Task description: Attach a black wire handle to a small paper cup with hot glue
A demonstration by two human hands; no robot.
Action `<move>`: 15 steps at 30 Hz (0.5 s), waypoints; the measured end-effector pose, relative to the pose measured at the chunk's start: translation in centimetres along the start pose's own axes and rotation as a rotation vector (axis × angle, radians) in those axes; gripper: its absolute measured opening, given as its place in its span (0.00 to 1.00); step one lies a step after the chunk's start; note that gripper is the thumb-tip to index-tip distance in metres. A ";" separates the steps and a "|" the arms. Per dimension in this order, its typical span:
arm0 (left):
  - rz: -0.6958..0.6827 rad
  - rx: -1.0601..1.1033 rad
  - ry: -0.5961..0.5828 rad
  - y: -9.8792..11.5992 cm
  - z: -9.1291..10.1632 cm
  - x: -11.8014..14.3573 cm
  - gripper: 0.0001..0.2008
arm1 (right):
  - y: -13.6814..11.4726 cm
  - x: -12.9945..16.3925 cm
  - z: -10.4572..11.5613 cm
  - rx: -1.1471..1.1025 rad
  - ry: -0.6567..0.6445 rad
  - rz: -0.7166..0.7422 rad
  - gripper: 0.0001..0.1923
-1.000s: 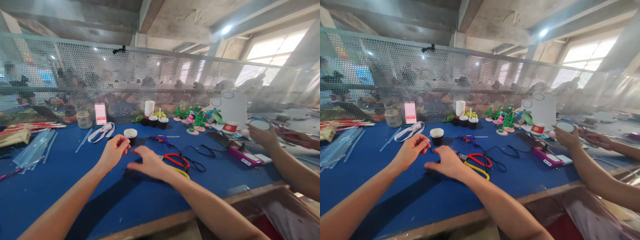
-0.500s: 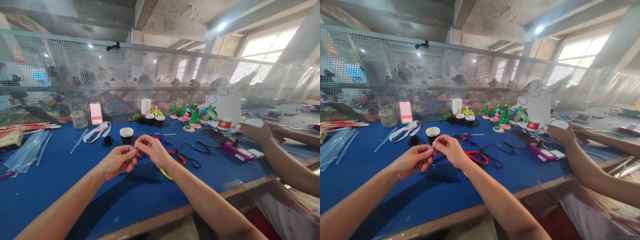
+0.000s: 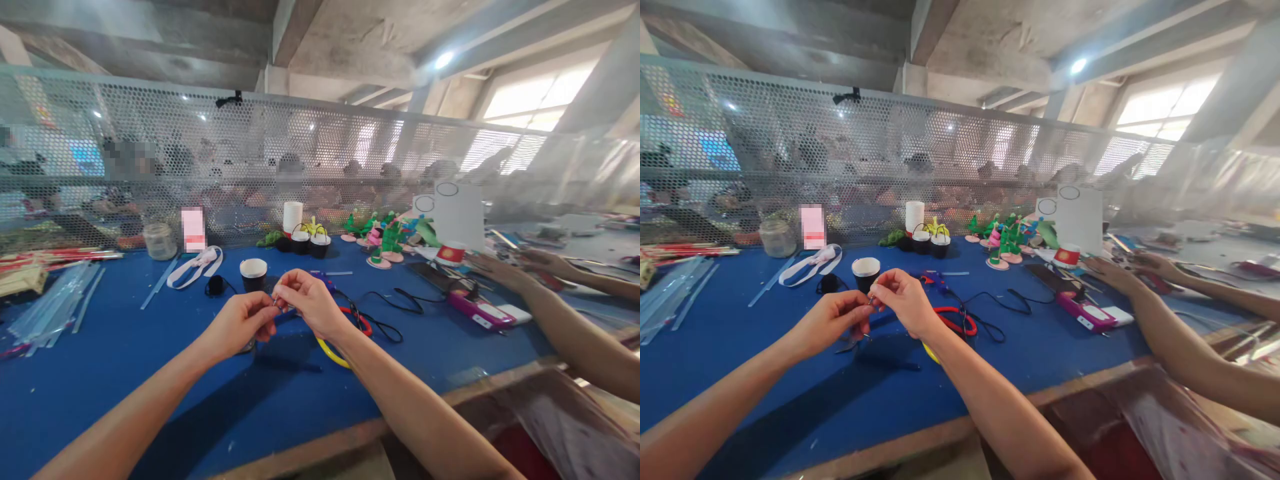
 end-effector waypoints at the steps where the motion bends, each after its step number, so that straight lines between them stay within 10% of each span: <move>1: -0.003 0.001 -0.012 0.1 -0.1 0.0 0.12 | 0.0 0.0 -0.1 -0.008 -0.014 -0.004 0.07; 15: 0.017 0.140 0.037 -1.4 -0.1 0.7 0.14 | 0.5 0.0 0.0 0.021 0.029 -0.017 0.09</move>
Point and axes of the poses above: each hand's wrist, its own x-axis away from the middle knuckle, its own z-axis out of the back of the hand, y = z × x, the point moved 10 cm from there along -x, towards the middle knuckle, and after that the axes turned 1 degree about -y, right-handed, at the moved point
